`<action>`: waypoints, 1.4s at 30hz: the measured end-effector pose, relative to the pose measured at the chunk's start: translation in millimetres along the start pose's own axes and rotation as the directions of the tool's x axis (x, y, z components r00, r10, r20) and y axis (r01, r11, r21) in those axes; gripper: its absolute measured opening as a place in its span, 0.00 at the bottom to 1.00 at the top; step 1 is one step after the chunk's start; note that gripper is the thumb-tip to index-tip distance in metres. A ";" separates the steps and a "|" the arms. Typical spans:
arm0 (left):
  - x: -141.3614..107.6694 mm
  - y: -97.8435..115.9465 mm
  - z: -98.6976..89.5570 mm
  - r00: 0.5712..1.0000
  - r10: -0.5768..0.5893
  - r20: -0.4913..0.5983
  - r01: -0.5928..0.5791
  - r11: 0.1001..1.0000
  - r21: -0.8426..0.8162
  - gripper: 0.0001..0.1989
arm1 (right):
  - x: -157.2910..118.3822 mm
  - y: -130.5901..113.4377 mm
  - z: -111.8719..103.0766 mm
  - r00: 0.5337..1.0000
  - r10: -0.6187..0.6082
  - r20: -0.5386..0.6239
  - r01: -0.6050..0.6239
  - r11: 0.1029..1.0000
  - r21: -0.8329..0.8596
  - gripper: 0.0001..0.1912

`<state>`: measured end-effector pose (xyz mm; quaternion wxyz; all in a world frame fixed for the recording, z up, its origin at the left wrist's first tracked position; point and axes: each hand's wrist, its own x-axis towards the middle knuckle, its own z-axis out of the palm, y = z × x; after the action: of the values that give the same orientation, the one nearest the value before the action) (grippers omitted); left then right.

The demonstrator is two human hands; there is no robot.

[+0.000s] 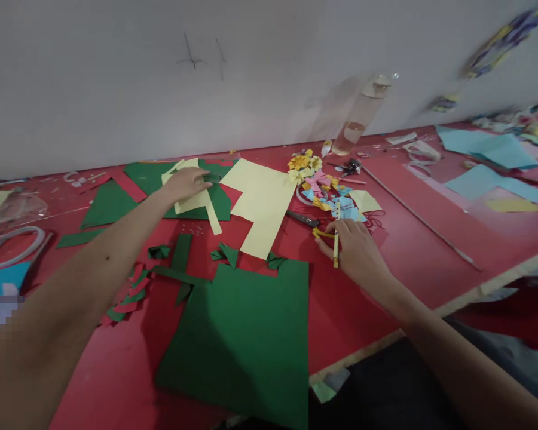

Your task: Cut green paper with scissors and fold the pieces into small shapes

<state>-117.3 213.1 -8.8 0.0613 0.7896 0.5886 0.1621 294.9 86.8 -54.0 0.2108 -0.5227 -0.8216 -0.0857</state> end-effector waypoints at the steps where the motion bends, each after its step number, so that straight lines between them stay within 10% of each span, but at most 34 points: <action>1: -0.1 -3.9 -2.2 1.000 0.017 0.024 -0.017 1.000 0.022 0.19 | 0.1 -1.2 -0.6 1.000 0.002 -0.003 -0.002 1.000 -0.002 0.11; 7: -10.9 0.2 -3.3 0.999 0.031 0.023 -0.032 0.998 0.062 0.18 | -6.3 -38.0 -14.7 0.983 -0.163 -0.090 0.170 0.983 0.072 0.12; 11: -7.9 6.2 -19.5 0.992 -0.053 -0.113 0.052 0.999 -0.004 0.17 | -19.0 -71.6 -21.8 0.885 -0.465 -0.027 0.455 0.851 0.263 0.16; 15: -14.9 24.7 -43.1 0.958 -0.122 -0.260 0.073 0.979 -0.191 0.18 | -26.8 -80.2 -18.3 0.862 -0.506 0.027 0.480 0.832 0.278 0.24; 19: -73.1 68.3 -50.9 0.983 -0.010 -0.185 -0.068 0.909 -0.411 0.27 | -24.9 -76.0 -13.4 0.873 -0.486 0.037 0.458 0.844 0.279 0.28; 24: -179.1 125.5 -44.7 0.960 0.245 0.133 -0.140 0.838 -0.527 0.14 | -19.4 -73.0 -10.5 0.877 -0.478 0.038 0.451 0.849 0.276 0.29; 28: -221.6 143.8 -29.1 0.843 0.475 0.252 -0.349 0.839 -0.417 0.25 | -16.9 -70.6 -7.9 0.876 -0.480 0.047 0.448 0.847 0.286 0.28; 32: -227.0 146.9 -4.8 0.781 0.618 0.091 -0.617 0.786 -0.040 0.18 | -16.8 -69.9 -6.1 0.885 -0.463 0.057 0.432 0.860 0.272 0.28; 36: -222.4 159.5 7.7 0.761 0.648 0.028 -0.627 0.725 0.285 0.09 | -17.4 -70.8 -5.6 0.884 -0.465 0.056 0.432 0.856 0.285 0.31; 42: -218.7 180.8 20.0 0.758 0.651 0.036 -0.633 0.721 0.281 0.14 | -18.7 -72.5 -5.5 0.881 -0.467 0.078 0.424 0.852 0.308 0.32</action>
<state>-1.9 -46.9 -15.8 -0.1287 0.9391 0.2969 0.1153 238.3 37.6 -51.4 0.1950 -0.2871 -0.9375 0.0249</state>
